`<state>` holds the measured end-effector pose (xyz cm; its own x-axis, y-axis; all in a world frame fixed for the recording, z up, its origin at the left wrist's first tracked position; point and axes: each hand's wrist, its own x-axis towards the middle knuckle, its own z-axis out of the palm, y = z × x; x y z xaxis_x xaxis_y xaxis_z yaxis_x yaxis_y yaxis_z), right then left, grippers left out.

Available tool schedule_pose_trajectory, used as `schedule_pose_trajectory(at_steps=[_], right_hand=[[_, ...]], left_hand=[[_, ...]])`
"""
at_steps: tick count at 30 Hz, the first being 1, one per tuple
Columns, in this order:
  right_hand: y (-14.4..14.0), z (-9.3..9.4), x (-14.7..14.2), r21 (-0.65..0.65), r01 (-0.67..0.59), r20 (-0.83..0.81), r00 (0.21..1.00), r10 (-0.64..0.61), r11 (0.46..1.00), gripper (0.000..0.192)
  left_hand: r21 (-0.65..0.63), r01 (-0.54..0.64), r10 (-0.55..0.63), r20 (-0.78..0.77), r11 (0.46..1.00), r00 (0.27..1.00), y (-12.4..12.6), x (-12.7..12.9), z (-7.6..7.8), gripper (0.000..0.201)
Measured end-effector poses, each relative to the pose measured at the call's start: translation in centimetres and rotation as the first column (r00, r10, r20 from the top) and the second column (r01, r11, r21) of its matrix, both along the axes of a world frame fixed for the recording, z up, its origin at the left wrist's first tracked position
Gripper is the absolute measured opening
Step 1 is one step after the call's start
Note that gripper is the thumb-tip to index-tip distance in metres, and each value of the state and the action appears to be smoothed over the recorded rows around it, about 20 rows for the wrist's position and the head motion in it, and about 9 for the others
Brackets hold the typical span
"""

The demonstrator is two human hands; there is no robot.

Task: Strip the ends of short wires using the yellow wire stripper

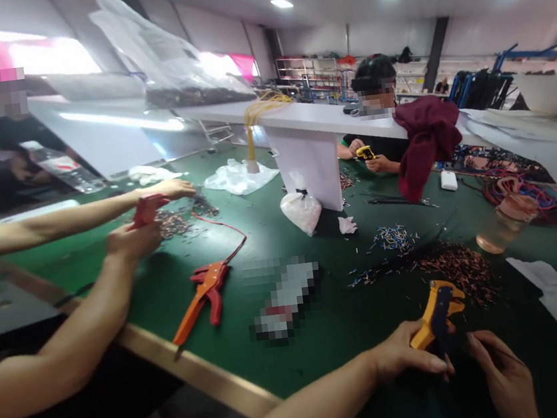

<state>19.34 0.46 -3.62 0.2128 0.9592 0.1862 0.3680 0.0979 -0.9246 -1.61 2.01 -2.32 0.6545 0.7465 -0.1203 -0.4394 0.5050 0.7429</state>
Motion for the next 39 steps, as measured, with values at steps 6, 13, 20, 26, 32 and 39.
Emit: schedule_pose_trajectory(at_steps=[6,13,20,26,32,39], right_hand=[[0.6,0.8,0.7,0.074,0.005,0.129,0.992,-0.014,0.997,0.043],[1.9,0.5,1.9,0.124,0.078,0.114,0.989,-0.092,0.989,0.042],[2.6,0.8,2.2,0.23,0.245,-0.089,0.969,-0.23,0.942,0.039],[0.9,3.1,0.3,0.357,0.098,0.094,0.986,-0.14,0.929,0.028],[0.3,5.7,0.3,0.531,-0.169,0.384,0.921,-0.059,0.83,0.017],[-0.1,4.3,-0.5,0.557,-0.21,0.415,0.909,-0.049,0.804,0.015]], left_hand=[[-0.002,-0.027,0.027,0.033,1.0,0.999,-0.1,0.5,0.0,0.074],[0.036,-0.106,0.103,0.077,0.994,0.992,-0.3,0.5,0.6,0.07],[0.094,-0.251,0.242,0.093,0.963,0.966,0.6,-0.7,1.5,0.066],[0.084,-0.147,0.138,0.104,0.986,0.985,0.1,0.0,1.1,0.06],[0.091,-0.07,0.06,0.109,0.993,0.992,-0.5,-0.1,0.8,0.061],[0.115,-0.081,0.079,0.025,0.99,0.997,-1.0,-0.1,1.2,0.059]])
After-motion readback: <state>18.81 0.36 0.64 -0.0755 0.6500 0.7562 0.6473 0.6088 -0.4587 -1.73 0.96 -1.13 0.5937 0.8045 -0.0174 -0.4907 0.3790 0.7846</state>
